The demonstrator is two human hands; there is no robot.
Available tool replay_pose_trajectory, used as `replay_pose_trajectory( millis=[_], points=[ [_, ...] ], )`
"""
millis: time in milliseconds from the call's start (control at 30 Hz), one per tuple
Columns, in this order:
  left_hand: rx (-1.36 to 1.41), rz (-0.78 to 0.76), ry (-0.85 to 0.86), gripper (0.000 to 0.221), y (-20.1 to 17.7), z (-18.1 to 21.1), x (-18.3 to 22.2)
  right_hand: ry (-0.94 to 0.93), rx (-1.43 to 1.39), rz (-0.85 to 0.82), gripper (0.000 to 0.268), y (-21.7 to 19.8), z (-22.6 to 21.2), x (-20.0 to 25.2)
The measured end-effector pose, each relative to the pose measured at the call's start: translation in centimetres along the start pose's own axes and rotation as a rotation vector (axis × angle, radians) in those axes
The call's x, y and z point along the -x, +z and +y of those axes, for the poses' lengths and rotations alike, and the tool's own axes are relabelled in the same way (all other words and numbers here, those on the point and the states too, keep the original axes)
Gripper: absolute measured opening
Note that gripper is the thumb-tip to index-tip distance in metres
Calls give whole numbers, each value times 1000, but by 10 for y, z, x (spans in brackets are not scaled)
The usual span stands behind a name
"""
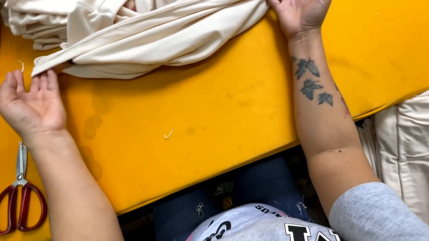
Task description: Inspecting t-shirts and using scissors to trim loose threads from the seams and hems.
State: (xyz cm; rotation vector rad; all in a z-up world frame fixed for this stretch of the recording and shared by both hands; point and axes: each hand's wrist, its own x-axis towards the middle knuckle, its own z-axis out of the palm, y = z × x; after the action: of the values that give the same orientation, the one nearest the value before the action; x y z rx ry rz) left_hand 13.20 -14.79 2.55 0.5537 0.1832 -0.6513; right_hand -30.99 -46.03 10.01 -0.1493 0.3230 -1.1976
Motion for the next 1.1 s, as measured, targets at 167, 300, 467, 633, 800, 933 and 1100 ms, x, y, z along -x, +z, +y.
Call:
replay_pose_trajectory(
  millis=[167,300,467,633,800,933,1100],
  points=[
    [80,-109,-10,95,7,2,13,24,-56,-17,149,4,-2,6],
    [77,-188,-27,117,22,5,31,14,-73,-17,157,2,-4,6],
    [110,-203,-42,123,22,10,35,-6,-46,62,129,-21,-12,-15],
    [97,-90,-14,134,23,10,33,-110,-13,125,119,-71,-28,-59],
    [153,-39,24,79,25,9,32,-155,-90,199,138,-57,-25,-49],
    [115,-32,43,77,23,10,31,-150,-74,187,140,-50,-24,-41],
    [43,-55,33,66,27,9,39,-163,-90,182,144,-35,-24,-30]
  ],
)
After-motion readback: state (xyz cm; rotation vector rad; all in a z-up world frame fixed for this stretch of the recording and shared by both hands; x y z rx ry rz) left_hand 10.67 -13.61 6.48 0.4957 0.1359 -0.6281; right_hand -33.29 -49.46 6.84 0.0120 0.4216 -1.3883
